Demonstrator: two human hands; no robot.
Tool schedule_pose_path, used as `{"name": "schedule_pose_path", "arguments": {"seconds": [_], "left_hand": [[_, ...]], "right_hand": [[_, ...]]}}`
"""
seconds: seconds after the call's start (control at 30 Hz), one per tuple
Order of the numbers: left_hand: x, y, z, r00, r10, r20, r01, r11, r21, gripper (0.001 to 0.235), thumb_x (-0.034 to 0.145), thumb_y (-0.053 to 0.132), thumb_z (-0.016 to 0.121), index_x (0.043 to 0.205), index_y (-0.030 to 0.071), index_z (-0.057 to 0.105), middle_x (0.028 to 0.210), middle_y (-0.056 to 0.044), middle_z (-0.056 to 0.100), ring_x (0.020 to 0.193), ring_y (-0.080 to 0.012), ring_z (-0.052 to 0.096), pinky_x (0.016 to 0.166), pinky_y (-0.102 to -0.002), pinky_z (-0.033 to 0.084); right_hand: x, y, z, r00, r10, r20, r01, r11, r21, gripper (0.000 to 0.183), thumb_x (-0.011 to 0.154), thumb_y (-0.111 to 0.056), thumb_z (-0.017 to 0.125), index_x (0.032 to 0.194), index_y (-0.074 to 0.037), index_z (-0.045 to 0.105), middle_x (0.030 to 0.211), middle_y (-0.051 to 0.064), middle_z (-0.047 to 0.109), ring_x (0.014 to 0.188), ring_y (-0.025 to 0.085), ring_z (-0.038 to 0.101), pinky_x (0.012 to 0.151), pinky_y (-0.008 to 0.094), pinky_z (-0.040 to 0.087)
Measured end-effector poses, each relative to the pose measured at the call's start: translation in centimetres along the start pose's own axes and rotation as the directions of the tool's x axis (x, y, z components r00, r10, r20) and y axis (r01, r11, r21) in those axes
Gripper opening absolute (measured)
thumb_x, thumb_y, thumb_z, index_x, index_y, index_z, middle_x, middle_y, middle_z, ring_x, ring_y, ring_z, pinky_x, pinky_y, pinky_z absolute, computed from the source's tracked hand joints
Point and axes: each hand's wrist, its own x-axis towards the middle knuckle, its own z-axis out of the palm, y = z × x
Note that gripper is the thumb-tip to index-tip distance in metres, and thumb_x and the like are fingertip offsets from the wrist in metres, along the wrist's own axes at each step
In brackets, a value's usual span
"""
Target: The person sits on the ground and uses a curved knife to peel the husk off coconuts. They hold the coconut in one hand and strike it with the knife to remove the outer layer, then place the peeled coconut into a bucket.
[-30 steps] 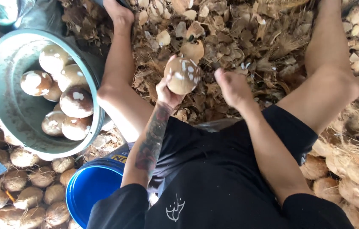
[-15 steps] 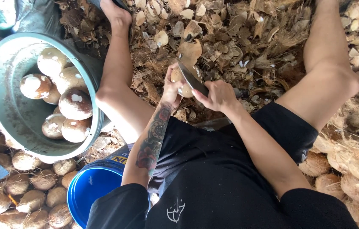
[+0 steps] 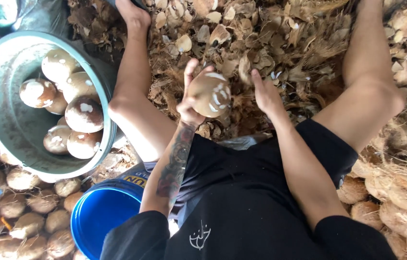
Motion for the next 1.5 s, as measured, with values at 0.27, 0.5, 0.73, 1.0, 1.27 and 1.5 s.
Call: {"name": "schedule_pose_path", "arguments": {"seconds": [0.27,0.5,0.73,1.0,1.27,1.5], "left_hand": [[-2.1,-2.6,-8.5,0.892,-0.252,-0.375,0.31,0.945,0.103,0.075,0.074,0.032,0.083,0.142,0.018,0.055,0.132,-0.02,0.059,0.118,-0.0394,0.062,0.097,-0.061,0.056],[-1.8,-2.3,-6.2,0.943,-0.123,-0.308,0.222,0.923,0.313,0.074,0.075,0.027,0.088,0.14,0.013,0.055,0.126,-0.017,0.064,0.114,-0.0351,0.064,0.1,-0.056,0.058],[-1.1,0.3,-1.6,0.999,0.001,-0.034,0.014,0.894,0.448,0.085,0.057,0.018,0.092,0.134,0.002,0.06,0.124,-0.027,0.067,0.123,-0.0382,0.065,0.098,-0.051,0.056],[-1.6,0.6,-5.3,0.975,0.004,-0.224,0.108,0.867,0.486,0.078,0.072,0.024,0.088,0.141,0.009,0.055,0.135,-0.015,0.063,0.122,-0.0292,0.063,0.099,-0.049,0.057],[-1.5,0.3,-4.7,0.811,-0.243,-0.533,0.338,0.937,0.087,0.063,0.094,0.056,0.074,0.141,0.016,0.058,0.136,-0.024,0.054,0.122,-0.0426,0.06,0.098,-0.062,0.059],[-2.2,-0.4,-6.2,0.891,-0.27,-0.364,0.333,0.935,0.122,0.067,0.093,0.065,0.072,0.141,0.023,0.05,0.14,-0.027,0.05,0.129,-0.047,0.055,0.101,-0.067,0.056]], "right_hand": [[-2.6,-1.9,6.3,0.908,-0.341,0.244,0.407,0.857,-0.317,0.062,0.105,-0.073,0.027,0.079,-0.023,0.052,0.051,0.003,0.04,0.042,0.023,0.046,0.048,0.038,0.04],[-3.7,-5.4,6.5,0.93,-0.341,0.14,0.368,0.848,-0.381,0.078,0.101,-0.082,0.036,0.061,-0.016,0.049,0.044,0.007,0.048,0.038,0.021,0.054,0.039,0.029,0.041],[-4.3,-11.6,-1.8,0.94,0.342,-0.02,-0.34,0.925,-0.171,0.114,0.101,-0.085,0.017,0.125,0.014,0.067,0.133,0.042,0.061,0.135,0.05,0.056,0.114,0.061,0.039],[1.2,-0.7,1.1,0.999,-0.022,-0.043,0.01,0.964,-0.267,0.087,0.111,-0.083,0.032,0.081,-0.01,0.068,0.083,0.021,0.068,0.092,0.044,0.071,0.08,0.052,0.049],[-0.7,-5.2,0.5,0.974,0.06,-0.217,-0.12,0.954,-0.275,0.087,0.114,-0.065,0.048,0.151,0.009,0.021,0.118,0.048,0.061,0.105,0.056,0.07,0.074,0.055,0.059],[2.9,0.8,1.2,0.964,0.015,-0.266,-0.096,0.952,-0.292,0.056,0.122,-0.028,0.04,0.162,0.006,0.02,0.141,0.047,0.035,0.132,0.064,0.049,0.093,0.065,0.057]]}}
